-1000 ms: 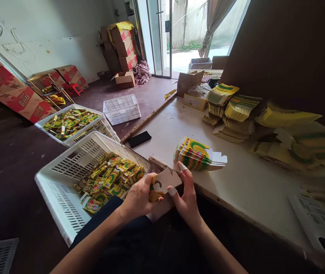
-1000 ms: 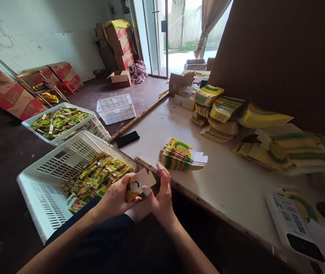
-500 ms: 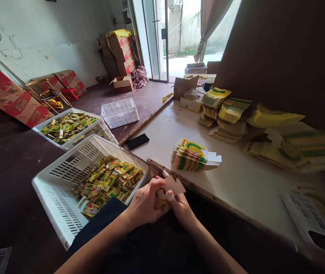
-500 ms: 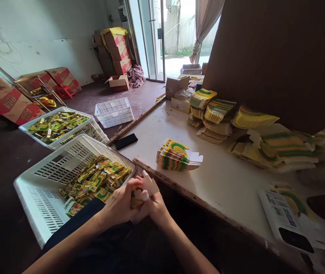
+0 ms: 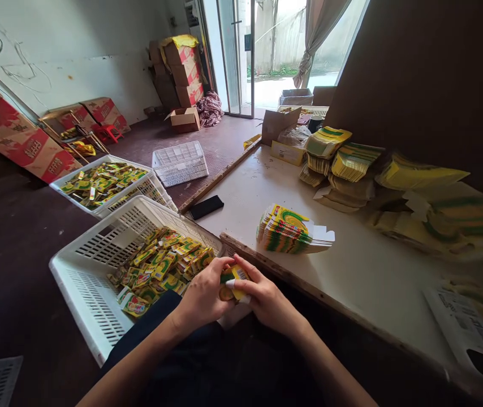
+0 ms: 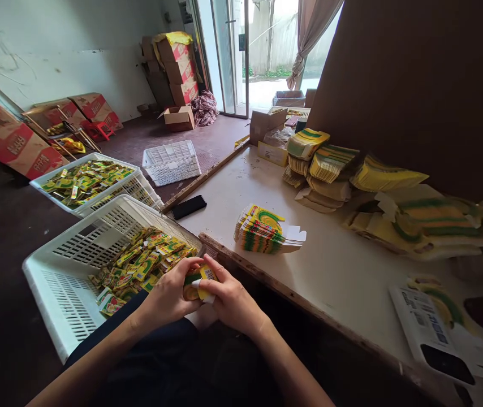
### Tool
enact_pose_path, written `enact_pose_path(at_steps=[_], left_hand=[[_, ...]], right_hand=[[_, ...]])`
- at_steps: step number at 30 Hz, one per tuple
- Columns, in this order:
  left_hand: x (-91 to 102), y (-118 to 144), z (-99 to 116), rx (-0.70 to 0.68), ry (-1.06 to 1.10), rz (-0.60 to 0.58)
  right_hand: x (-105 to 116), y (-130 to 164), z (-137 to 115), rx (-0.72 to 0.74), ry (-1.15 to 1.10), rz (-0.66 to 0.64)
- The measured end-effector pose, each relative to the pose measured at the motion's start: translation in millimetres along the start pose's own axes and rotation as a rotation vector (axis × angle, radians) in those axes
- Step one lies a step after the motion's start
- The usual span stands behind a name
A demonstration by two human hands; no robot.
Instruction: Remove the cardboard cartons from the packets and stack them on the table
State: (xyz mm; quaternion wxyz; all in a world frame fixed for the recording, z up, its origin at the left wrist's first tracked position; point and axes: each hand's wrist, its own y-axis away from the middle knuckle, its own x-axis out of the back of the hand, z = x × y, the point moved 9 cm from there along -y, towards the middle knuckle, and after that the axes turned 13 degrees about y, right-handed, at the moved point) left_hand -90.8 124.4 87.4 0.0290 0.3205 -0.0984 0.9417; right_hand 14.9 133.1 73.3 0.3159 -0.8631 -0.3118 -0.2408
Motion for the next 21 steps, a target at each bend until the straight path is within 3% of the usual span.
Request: enact_pose_path(at_steps=[4,8,13,21], left_hand=[[1.7,1,-3,0.011,-0.015,0.043],[-2.9,2,-1,-0.040,-0.076,0.069],[-8.3,1,-8,0.007,-0.016,0.033],[-13.6,0,-8,-0.004,0.045,-0.065]], right_hand=[[-8,0,-4,0.044,0.013,-0.155],[-18,2,0,0.007,0.083,-0.100],[-16,2,7,-0.035,0.085,0.011],[1,-4,3,0.033,-0.006,-0.079]])
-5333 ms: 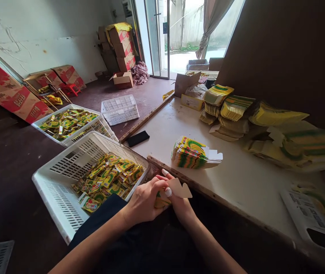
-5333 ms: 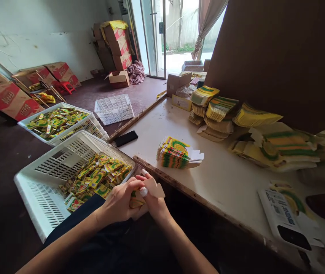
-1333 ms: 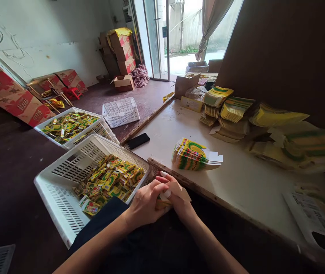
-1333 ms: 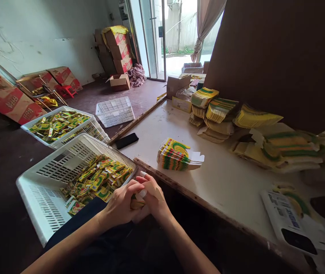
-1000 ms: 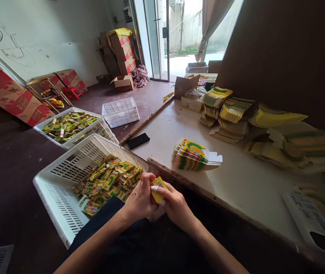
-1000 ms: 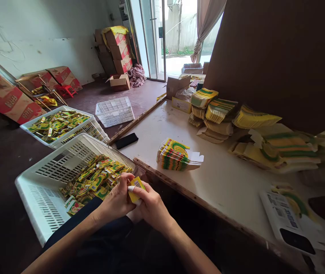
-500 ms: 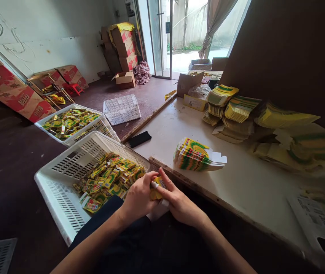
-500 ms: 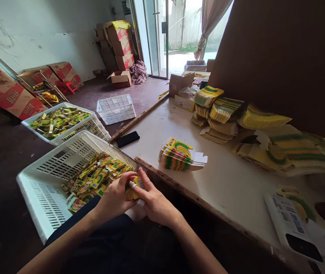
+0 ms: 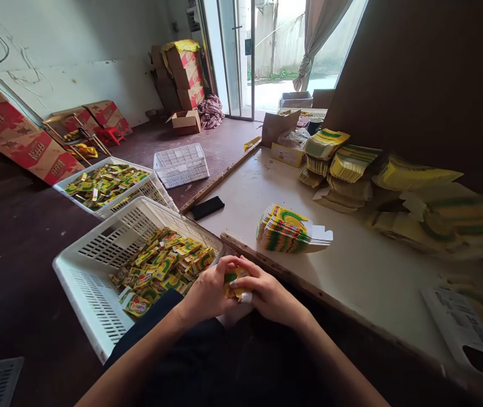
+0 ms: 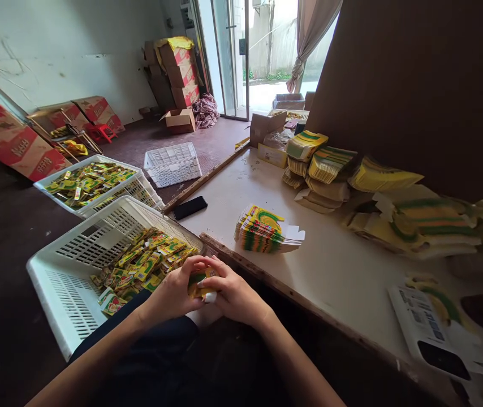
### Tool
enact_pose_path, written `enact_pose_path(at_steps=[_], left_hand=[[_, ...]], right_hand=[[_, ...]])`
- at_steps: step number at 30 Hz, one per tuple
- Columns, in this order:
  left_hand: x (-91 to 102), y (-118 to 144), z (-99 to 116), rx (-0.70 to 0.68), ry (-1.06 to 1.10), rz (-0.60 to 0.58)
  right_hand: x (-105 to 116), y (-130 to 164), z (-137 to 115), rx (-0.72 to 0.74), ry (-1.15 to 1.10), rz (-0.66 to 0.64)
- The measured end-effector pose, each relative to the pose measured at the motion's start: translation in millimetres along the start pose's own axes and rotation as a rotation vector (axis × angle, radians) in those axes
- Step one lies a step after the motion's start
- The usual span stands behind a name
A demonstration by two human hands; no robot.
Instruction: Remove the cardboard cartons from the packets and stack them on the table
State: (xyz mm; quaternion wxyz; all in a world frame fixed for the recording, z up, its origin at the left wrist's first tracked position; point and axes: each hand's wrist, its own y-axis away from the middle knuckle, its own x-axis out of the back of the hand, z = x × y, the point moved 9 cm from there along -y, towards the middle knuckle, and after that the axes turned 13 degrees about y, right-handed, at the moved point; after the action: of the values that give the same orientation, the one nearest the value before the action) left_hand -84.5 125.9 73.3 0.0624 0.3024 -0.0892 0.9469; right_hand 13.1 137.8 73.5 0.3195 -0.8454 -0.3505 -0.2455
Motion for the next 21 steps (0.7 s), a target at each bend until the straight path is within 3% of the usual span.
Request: enact_pose_path(at_steps=[6,9,12,16,18,21], left_hand=[[-10.0,3,10,-0.089,-0.063,-0.008],[-5.4,4,10,-0.117,-0.104,0.008],[23.6,3,0,-0.088,-0.256,0.143],[69.7,4,-16,0.015,-0.506,0.368],[76.8,4,-20,0.050,-0.528,0.381],[76.6,2,-23,0.071,-0.503,0.331]], right_hand=[[-5,10,10,-0.204,-0.063,0.167],[-3,11,12,-0.204,-0.057,0.185],[30,10,23,-0.218,0.038,0.294],[110,27,62,-0.474,0.336,0.602],[133,31,81,-0.580,0.521,0.595],[138,31,113,-0.694,0.671,0.432]])
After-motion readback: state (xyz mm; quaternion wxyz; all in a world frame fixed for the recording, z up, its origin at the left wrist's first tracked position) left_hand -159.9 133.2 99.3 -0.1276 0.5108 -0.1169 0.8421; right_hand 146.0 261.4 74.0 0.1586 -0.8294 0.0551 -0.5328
